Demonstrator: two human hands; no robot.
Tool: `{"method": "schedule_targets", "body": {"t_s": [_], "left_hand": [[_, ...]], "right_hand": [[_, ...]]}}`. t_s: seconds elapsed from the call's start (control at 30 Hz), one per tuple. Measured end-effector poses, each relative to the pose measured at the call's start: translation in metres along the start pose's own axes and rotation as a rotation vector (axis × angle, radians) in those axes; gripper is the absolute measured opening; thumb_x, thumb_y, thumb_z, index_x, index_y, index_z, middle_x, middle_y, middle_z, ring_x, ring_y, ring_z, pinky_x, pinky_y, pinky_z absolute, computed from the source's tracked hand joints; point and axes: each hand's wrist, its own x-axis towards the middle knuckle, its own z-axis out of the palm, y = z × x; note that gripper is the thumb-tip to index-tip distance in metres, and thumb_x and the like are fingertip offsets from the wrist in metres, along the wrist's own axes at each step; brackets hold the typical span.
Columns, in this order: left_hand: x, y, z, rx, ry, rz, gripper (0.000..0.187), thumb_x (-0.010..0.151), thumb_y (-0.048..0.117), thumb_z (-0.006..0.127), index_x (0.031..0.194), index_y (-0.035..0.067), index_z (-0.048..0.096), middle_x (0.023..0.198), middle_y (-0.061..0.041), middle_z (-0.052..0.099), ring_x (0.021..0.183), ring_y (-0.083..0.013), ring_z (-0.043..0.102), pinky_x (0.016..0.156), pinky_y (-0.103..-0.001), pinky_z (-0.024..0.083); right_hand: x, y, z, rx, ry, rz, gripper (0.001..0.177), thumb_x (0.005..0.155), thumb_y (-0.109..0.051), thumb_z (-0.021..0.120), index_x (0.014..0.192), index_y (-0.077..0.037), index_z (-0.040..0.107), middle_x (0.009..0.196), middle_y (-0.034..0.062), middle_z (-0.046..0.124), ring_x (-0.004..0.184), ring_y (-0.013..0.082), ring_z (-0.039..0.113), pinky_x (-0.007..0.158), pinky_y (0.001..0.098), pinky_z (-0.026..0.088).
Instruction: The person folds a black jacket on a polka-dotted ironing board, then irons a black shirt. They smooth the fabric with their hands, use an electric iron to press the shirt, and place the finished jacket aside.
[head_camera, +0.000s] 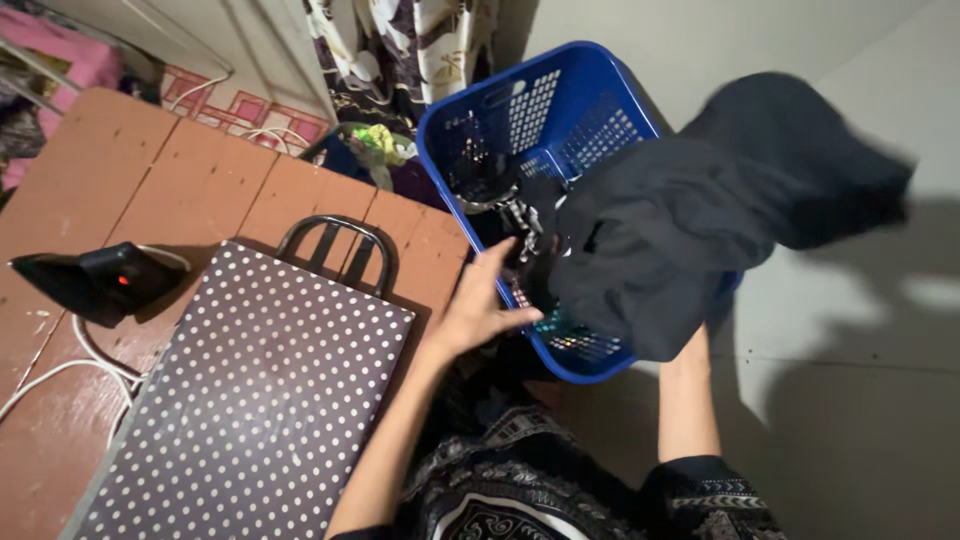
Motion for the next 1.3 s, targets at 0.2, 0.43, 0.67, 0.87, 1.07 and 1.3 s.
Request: {"method": "schedule_targets", "body": {"t_s": [0.2,0.43,0.67,0.87,1.07,1.3], "left_hand": [[-0.006,-0.009,0.066,-0.402,-0.020,-0.226,0.049,0.090,0.007,0.066,0.138,-0.002,0.057,0.144,-0.023,0.058,0.137,-0.0338,0.053,0.112,-0.038,0.042],[-0.037,0.007,-0.138,-0.120,0.527,-0.650,0.033,0.097,0.023,0.071,0.119,-0.001,0.070,0.095,-0.003,0.072,0.087,-0.0088,0.059,0.080,-0.027,0.050],[-0.155,0.061,-0.300,-0.380,0.716,-0.763,0.026,0.104,0.022,0.063,0.120,0.003,0.071,0.106,0.002,0.072,0.089,-0.0069,0.066,0.081,-0.024,0.052],[-0.322,0.081,-0.365,-0.064,1.096,-0.689,0.023,0.114,0.021,0.066,0.122,0.000,0.070,0.109,-0.002,0.071,0.092,-0.0110,0.063,0.086,-0.027,0.049],[-0.449,0.038,-0.304,0.772,0.946,-1.155,0.057,0.098,0.044,0.068,0.124,-0.006,0.063,0.119,-0.031,0.066,0.114,-0.0471,0.062,0.100,-0.050,0.049],[-0.513,0.061,-0.187,0.565,1.062,-1.965,0.105,0.087,0.068,0.070,0.153,-0.002,0.028,0.149,-0.037,0.032,0.137,-0.0581,0.037,0.103,-0.068,0.036]], "right_hand": [[0.007,0.018,-0.010,0.010,0.073,0.172,0.039,0.099,-0.024,0.062,0.131,-0.004,0.055,0.127,0.0082,0.062,0.113,0.0184,0.061,0.095,0.0319,0.051],[0.012,0.051,0.011,-0.007,0.039,0.191,0.016,0.106,-0.021,0.062,0.113,-0.006,0.065,0.103,-0.0002,0.066,0.090,0.0087,0.065,0.078,0.0251,0.053],[-0.005,0.092,0.101,-0.095,-0.220,0.275,0.013,0.100,-0.016,0.065,0.088,-0.014,0.060,0.073,-0.0090,0.046,0.058,0.0020,0.045,0.059,0.0196,0.044],[0.018,0.129,0.147,0.063,-0.216,0.131,0.020,0.107,-0.021,0.072,0.096,-0.011,0.059,0.077,-0.0079,0.048,0.062,0.0025,0.044,0.061,0.0212,0.040],[-0.020,0.192,0.211,-1.403,-0.624,-0.779,0.072,0.072,-0.028,0.087,0.127,0.009,0.060,0.113,0.0322,0.059,0.108,0.0498,0.056,0.095,0.0564,0.047],[-0.171,0.228,0.342,-0.761,-1.338,-0.671,0.057,0.086,-0.016,0.078,0.136,-0.002,0.055,0.145,0.0186,0.051,0.137,0.0398,0.047,0.117,0.0492,0.037]]}}
